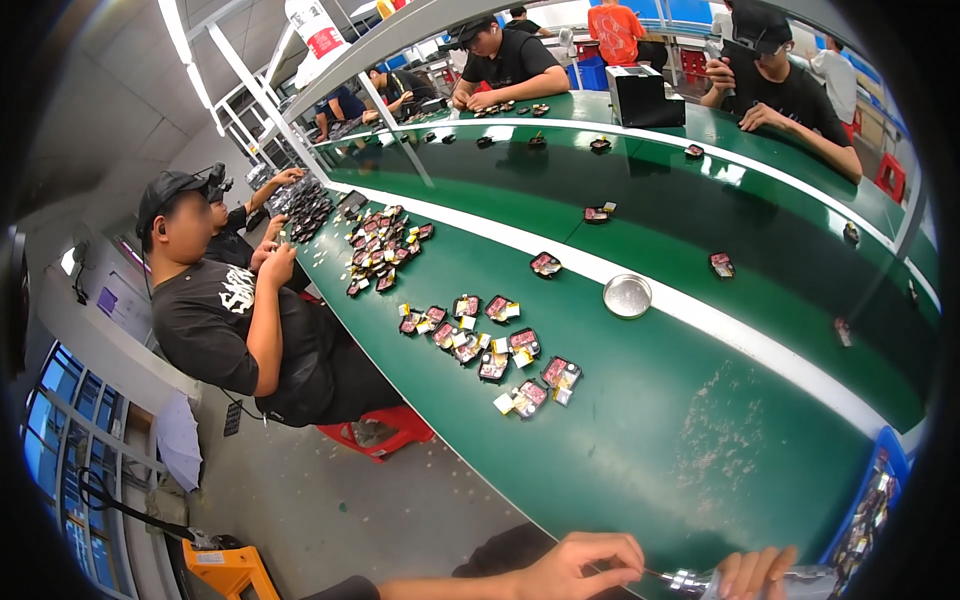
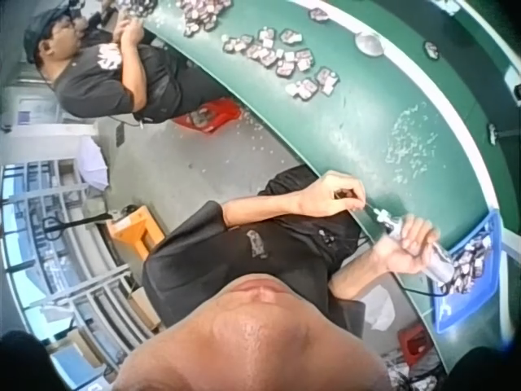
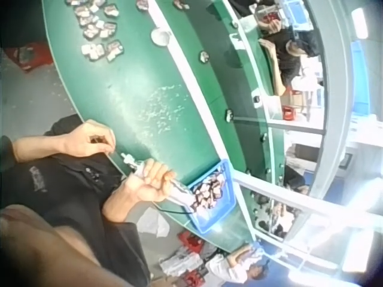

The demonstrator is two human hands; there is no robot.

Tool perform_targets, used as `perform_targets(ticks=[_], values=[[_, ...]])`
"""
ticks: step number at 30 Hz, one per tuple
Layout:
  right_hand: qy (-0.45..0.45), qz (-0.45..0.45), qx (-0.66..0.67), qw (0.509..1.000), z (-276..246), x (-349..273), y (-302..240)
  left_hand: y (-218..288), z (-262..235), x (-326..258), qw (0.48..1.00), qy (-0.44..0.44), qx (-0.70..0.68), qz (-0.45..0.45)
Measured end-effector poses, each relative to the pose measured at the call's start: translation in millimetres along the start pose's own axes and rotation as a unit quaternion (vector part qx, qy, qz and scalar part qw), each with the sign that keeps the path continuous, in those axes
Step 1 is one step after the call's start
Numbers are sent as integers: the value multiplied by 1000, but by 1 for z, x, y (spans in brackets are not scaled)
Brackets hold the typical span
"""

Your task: Assembling small electronic components at a production line using an electric screwdriver.

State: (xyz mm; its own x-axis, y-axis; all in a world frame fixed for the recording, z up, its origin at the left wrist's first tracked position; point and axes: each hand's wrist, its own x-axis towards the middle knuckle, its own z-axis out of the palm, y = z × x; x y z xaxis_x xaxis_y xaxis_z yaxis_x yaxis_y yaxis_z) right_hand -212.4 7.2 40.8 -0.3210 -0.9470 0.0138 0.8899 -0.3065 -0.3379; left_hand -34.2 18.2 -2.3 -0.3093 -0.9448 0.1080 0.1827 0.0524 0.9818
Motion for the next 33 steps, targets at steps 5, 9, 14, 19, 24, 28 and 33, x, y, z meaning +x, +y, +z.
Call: perform_targets(ticks=[5,9,14,19,24,28,33], values=[[-6,-1,-8,1000,0,-2,-2,1,5,0,1000,14,-11,-22],[8,1,-18,1000,1,-3,1,0,5,-1,999,27,-21,-42],[0,8,-21,1000,-3,-3,1,2,-2,1,999,10,19,-39],[-89,39,-32,995,-65,10,-18,7,-4,2,997,-11,69,-36],[-138,51,-51,988,-59,8,-13,7,-1,6,991,-24,131,2],[5,16,-16,1000,-10,-2,-1,12,8,5,951,32,269,150],[-5,24,-9,1000,-14,-4,-5,15,10,2,962,21,251,108]])
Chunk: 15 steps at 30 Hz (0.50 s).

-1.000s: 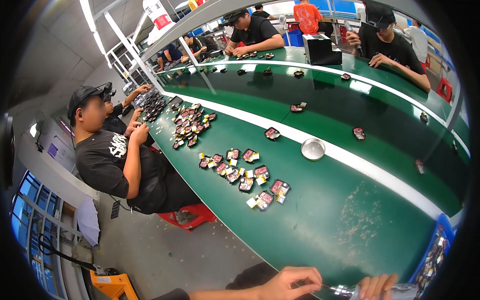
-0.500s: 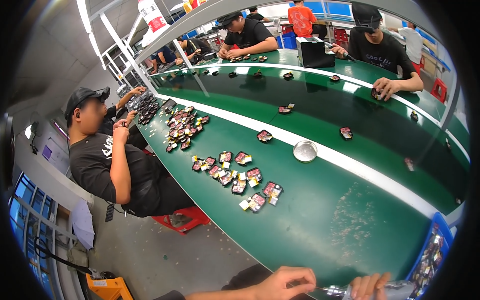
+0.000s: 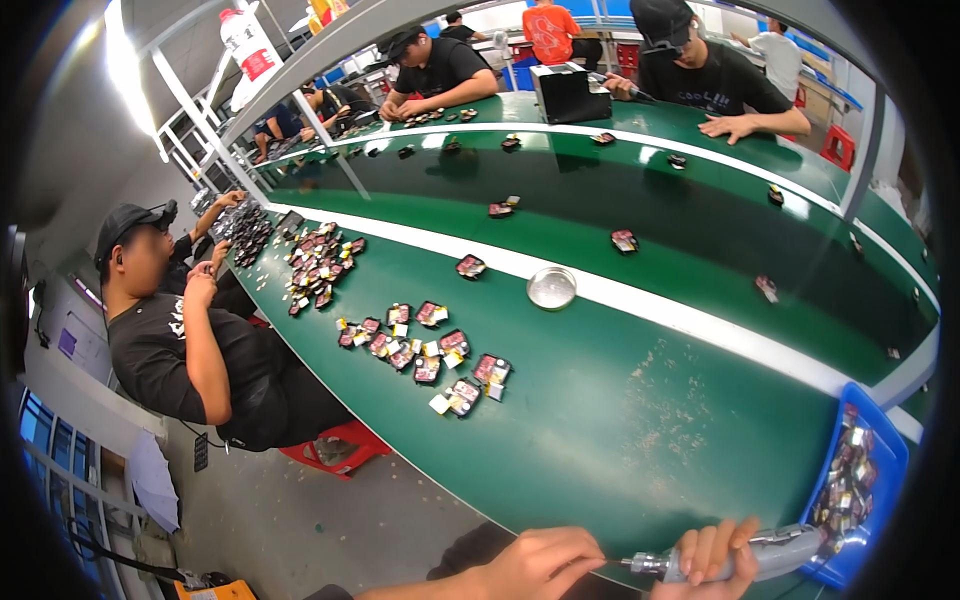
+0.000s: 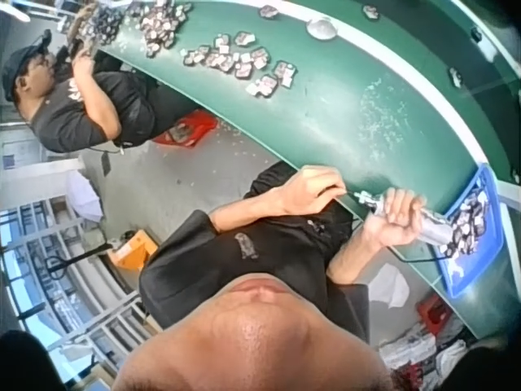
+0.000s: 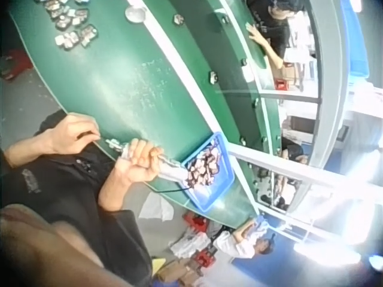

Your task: Assembling small electronic components at a production line using an electric screwdriver.

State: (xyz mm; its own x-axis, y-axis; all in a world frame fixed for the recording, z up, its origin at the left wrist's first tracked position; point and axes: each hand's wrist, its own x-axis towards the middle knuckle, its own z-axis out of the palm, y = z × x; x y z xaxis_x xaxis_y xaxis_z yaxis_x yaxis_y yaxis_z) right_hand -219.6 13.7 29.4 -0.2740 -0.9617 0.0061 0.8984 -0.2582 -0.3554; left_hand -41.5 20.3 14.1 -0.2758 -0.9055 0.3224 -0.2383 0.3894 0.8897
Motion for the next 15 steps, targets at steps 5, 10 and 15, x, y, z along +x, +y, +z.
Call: perform_targets(ticks=[5,10,15], values=[[29,-70,1,997,-15,-1,3,-3,3,-2,992,-46,-39,-108],[5,-20,0,1000,-13,2,1,-10,5,1,997,-28,43,52],[9,-29,-15,999,-16,9,-3,-9,12,12,999,-29,26,-9]])
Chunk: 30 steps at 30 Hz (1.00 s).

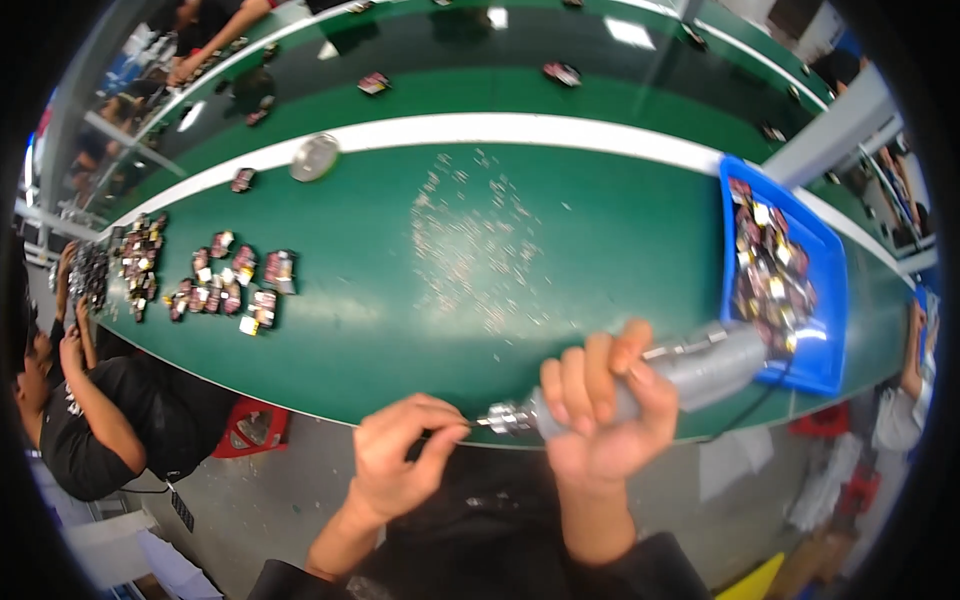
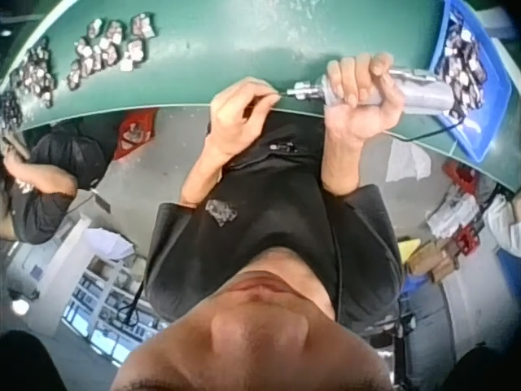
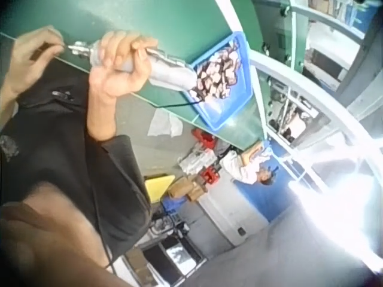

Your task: Assembling small electronic components at a production line using an electric screwdriver.

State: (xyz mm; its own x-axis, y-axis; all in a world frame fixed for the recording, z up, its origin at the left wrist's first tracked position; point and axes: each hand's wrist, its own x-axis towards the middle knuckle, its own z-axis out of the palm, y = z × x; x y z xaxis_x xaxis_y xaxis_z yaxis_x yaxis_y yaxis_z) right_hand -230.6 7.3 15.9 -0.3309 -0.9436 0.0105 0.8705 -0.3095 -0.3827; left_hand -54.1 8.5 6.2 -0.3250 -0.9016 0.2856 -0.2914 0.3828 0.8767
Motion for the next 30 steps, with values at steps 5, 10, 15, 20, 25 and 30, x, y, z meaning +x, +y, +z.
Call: perform_targets(ticks=[5,10,15,20,25,30], values=[[-37,4,11,999,-8,5,4,-5,3,4,999,-22,-27,-18],[10,-3,15,1000,-8,4,16,-18,-46,11,995,60,85,10],[41,-26,9,999,-15,8,12,-57,-123,95,958,133,256,8],[59,9,4,998,-12,5,24,-147,-233,191,886,199,406,-101],[36,80,-15,996,-3,-3,15,-227,-279,256,855,203,449,-160],[61,79,-40,994,-2,-7,14,-243,-259,306,823,183,489,-224]])
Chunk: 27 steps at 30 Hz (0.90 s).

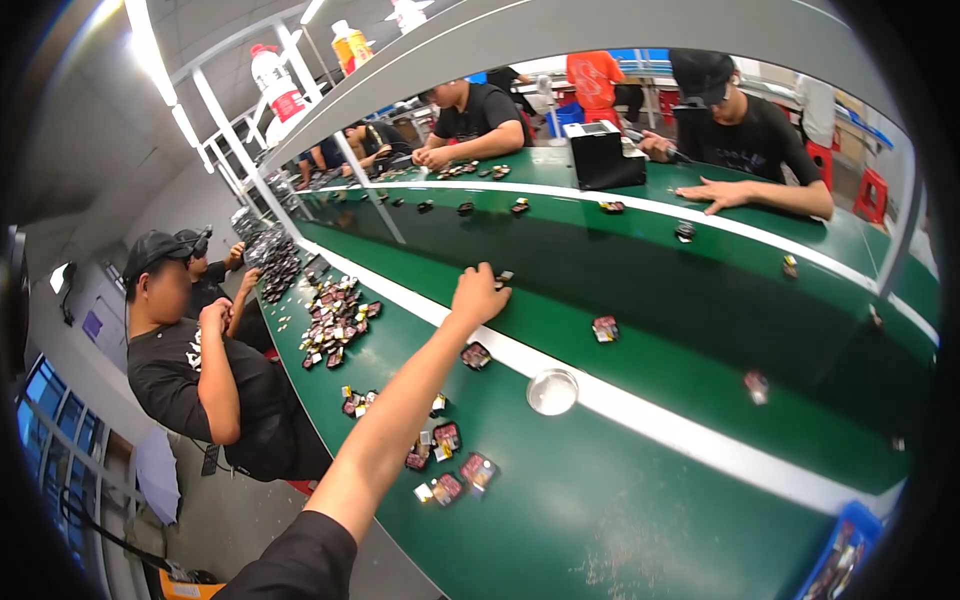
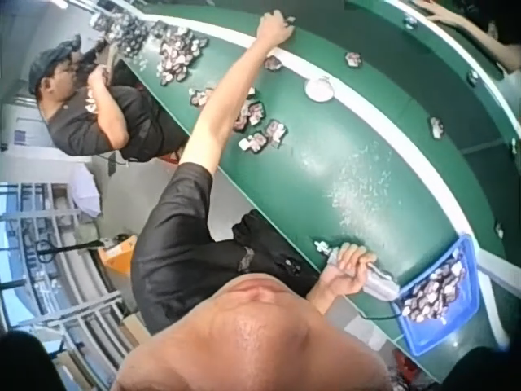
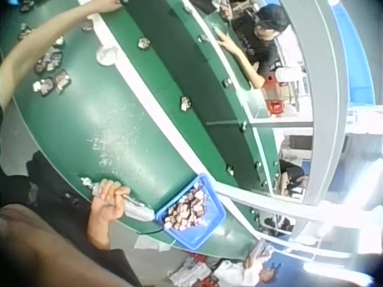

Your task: Assembling small electronic components at a production line using an electric screwdriver.

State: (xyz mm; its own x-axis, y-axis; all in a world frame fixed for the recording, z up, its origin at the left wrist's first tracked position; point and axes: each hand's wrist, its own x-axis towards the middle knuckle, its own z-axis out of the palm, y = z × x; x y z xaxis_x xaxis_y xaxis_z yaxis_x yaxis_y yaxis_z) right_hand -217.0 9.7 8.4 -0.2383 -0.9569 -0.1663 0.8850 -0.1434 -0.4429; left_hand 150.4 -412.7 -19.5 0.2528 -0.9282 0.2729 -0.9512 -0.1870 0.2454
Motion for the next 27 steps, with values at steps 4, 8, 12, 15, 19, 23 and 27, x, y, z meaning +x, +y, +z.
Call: perform_targets(ticks=[4,8,12,15,19,23,27], values=[[1,11,-1,1000,8,5,1,-16,0,19,995,-2,76,59],[9,10,0,1000,11,9,3,-32,-3,21,978,-10,137,155],[14,13,8,1000,13,10,3,-34,-17,6,986,50,24,158],[7,12,9,1000,14,9,5,-19,-44,-32,970,84,-60,221],[9,12,-1,1000,15,7,5,10,-82,-124,917,71,-183,346],[2,8,-2,1000,12,3,4,39,-111,-241,877,-8,-214,430],[-7,12,-4,1000,7,0,0,59,-111,-344,857,-62,-151,489]])
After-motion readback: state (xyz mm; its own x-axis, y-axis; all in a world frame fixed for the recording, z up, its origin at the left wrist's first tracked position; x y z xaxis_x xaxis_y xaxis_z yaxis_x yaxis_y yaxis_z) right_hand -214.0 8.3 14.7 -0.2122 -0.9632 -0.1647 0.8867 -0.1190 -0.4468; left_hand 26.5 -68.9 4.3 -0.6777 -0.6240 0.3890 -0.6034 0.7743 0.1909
